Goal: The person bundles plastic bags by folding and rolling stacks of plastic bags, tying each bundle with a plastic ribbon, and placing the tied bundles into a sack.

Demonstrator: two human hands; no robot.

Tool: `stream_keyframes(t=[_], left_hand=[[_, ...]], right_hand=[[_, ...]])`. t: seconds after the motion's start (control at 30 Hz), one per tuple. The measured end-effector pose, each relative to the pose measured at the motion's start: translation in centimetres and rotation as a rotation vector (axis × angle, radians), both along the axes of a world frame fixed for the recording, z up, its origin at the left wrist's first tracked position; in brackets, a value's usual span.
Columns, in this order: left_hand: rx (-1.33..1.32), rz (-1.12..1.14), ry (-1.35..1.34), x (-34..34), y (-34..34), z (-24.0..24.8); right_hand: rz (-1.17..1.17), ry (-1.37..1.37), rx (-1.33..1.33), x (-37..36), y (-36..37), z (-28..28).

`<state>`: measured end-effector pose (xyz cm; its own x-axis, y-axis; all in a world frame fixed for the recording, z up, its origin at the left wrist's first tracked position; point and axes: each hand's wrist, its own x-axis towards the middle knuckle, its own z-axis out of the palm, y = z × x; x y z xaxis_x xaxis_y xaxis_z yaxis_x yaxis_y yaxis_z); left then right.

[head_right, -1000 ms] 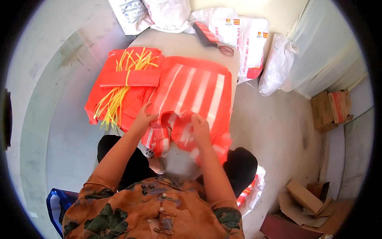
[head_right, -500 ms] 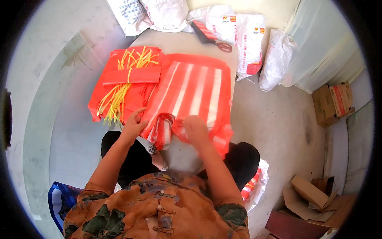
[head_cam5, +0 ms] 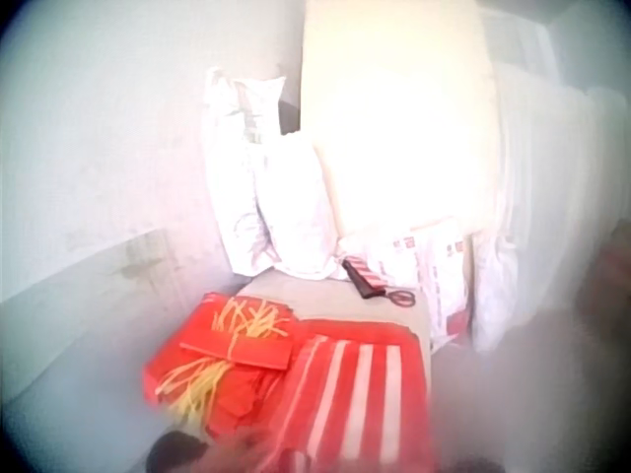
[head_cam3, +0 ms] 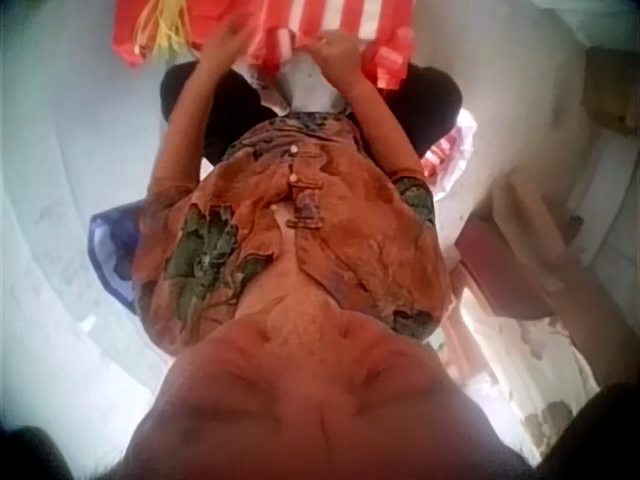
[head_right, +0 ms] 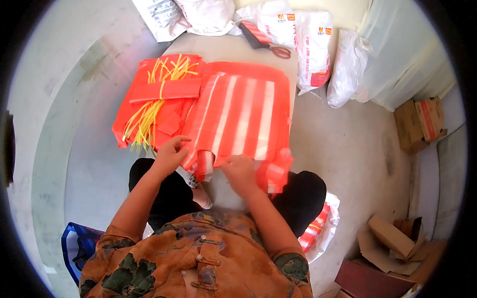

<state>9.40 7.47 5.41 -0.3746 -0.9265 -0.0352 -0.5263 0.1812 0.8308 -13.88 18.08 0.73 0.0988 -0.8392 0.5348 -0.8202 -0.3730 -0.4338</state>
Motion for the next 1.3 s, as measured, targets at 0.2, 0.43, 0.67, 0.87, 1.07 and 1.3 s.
stream_keyframes(t=[0.2,0.43,0.67,0.87,1.07,1.3], left_hand=[[0.047,-0.263,-0.283,-7.1,-1.7,3.6],[0.05,-0.352,-0.311,-9.2,-2.7,-0.2],[-0.064,-0.594,-0.147,-6.9,-1.2,-1.0],[-0.431,-0.531,-0.026,-6.8,1.0,-2.0],[-0.264,-0.441,-0.113,-7.0,-0.3,-4.0],[0.404,-0.152,0.367,-7.3,-1.4,-4.5]], right_hand=[[0.038,-0.003,-0.06,0.1,0.4,-1.2],[0.04,0.007,-0.05,0.1,0.6,-1.8],[0.008,-0.017,-0.045,-0.2,0.1,-1.0],[-0.018,-0.116,-0.058,0.0,-0.9,0.1],[-0.369,-0.474,0.074,-3.5,0.1,-0.2],[-0.465,-1.052,0.167,-10.0,1.7,-3.1]])
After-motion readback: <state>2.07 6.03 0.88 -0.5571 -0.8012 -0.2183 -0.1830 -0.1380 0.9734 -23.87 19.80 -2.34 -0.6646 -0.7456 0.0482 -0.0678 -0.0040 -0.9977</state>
